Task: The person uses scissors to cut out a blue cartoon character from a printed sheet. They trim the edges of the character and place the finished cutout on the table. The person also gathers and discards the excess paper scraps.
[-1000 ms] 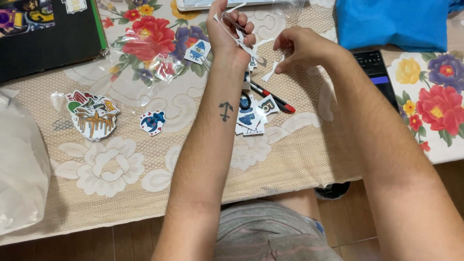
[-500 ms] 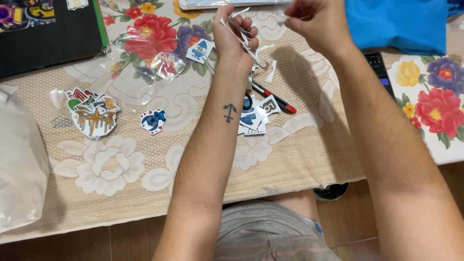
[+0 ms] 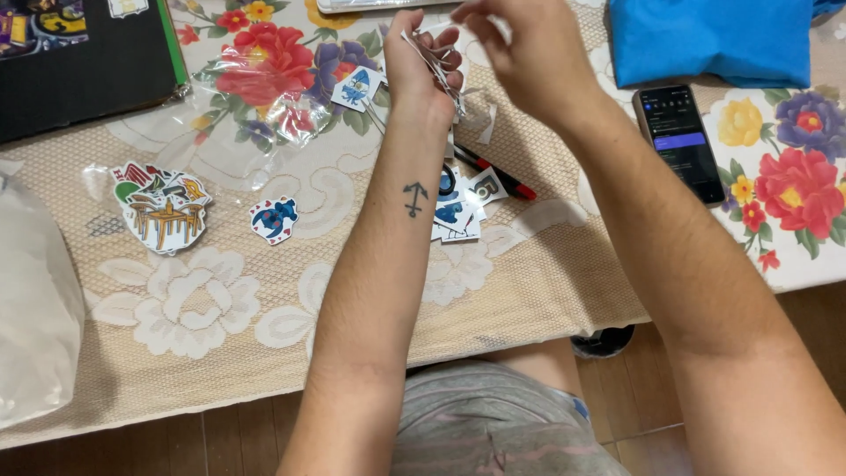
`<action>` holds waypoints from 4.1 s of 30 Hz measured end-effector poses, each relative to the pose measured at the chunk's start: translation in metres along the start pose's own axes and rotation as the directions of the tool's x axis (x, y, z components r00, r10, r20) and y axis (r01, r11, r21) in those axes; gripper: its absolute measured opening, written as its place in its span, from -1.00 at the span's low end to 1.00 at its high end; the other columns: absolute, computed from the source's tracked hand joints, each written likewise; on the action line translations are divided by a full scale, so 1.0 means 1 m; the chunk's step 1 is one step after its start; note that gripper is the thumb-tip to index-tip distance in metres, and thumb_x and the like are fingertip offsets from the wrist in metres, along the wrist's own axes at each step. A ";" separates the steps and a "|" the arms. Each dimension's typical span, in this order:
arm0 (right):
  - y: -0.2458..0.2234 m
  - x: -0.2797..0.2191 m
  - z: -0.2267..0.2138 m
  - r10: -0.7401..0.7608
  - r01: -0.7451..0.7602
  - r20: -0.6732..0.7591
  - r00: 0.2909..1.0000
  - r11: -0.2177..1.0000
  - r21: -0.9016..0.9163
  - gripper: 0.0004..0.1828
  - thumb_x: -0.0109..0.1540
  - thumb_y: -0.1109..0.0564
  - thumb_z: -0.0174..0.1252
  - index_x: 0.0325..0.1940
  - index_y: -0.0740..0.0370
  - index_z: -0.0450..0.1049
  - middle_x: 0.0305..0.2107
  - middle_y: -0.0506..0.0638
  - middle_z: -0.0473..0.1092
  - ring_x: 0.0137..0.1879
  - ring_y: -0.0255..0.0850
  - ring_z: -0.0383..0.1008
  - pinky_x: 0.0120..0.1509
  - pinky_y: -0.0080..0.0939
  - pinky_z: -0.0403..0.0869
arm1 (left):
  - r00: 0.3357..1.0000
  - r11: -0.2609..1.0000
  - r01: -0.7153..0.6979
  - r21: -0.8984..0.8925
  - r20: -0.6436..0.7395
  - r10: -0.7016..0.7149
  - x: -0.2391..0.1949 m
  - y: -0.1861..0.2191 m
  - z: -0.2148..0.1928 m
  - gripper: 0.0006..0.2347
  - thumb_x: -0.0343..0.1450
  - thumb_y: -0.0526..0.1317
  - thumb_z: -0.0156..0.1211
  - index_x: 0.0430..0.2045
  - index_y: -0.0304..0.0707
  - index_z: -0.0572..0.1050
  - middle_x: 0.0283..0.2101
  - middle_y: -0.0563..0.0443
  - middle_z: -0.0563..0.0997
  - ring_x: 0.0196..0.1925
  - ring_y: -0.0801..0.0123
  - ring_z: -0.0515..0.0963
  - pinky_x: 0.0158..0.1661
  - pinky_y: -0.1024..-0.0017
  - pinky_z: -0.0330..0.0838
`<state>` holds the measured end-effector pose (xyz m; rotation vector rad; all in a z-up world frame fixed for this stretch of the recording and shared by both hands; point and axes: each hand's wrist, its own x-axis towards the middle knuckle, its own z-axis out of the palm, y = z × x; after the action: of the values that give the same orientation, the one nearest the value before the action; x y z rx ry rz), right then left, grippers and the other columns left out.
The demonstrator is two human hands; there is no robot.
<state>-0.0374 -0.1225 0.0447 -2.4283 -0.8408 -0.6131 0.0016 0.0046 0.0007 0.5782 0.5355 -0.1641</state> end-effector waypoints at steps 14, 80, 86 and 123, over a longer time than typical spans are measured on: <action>0.044 -0.037 0.012 0.456 -0.438 0.694 0.557 0.871 -0.221 -0.82 0.20 -0.01 0.37 -0.25 0.06 0.56 -0.22 -0.04 0.34 -0.12 -0.15 0.28 -0.04 -0.12 0.30 | 0.999 1.000 0.021 -0.003 0.050 -0.021 0.012 0.001 -0.012 -0.77 0.22 -0.14 0.08 -0.80 -0.06 0.17 -0.75 0.14 0.23 -0.73 0.37 0.26 -0.71 0.45 -0.13; -0.001 -0.038 0.013 0.766 0.173 0.281 0.578 -0.452 0.875 -0.63 0.09 -0.22 0.11 -0.49 0.11 0.37 -0.52 -0.02 0.34 -0.29 -0.12 0.39 -0.15 -0.09 0.39 | 0.689 0.195 -0.713 0.673 0.624 0.368 -0.040 -0.086 0.051 -0.61 0.37 -0.02 -0.27 -0.62 -0.25 0.52 -0.39 -0.11 0.58 -0.14 0.05 0.45 -0.13 0.07 0.20; -0.007 -0.040 -0.010 0.847 0.076 0.244 0.473 -0.315 0.946 -0.64 0.11 -0.20 0.11 -0.45 0.13 0.38 -0.47 -0.02 0.38 -0.27 -0.15 0.44 -0.11 -0.14 0.49 | 0.641 -0.201 -0.683 0.702 0.708 0.297 -0.061 -0.088 0.055 -0.45 0.41 -0.03 -0.45 -0.36 -0.29 0.68 0.04 -0.22 0.60 0.43 -0.08 0.15 0.38 -0.31 -0.24; 0.127 -0.670 0.061 0.824 -0.904 -0.374 -0.425 -0.365 0.221 -0.34 0.42 -0.37 -0.29 0.20 0.24 0.29 0.05 0.29 0.31 0.15 0.27 0.29 0.23 0.17 0.25 | 0.648 0.208 -0.758 0.618 0.748 0.139 -0.074 -0.165 0.047 -0.20 0.30 0.41 -0.57 0.07 -0.29 0.37 0.05 -0.11 0.63 0.18 0.09 0.58 0.12 0.14 0.37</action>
<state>-0.4133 -0.4681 -0.4119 -1.8761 1.7094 -0.3314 -0.0897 -0.1586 -0.0059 1.7678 -0.4668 0.0112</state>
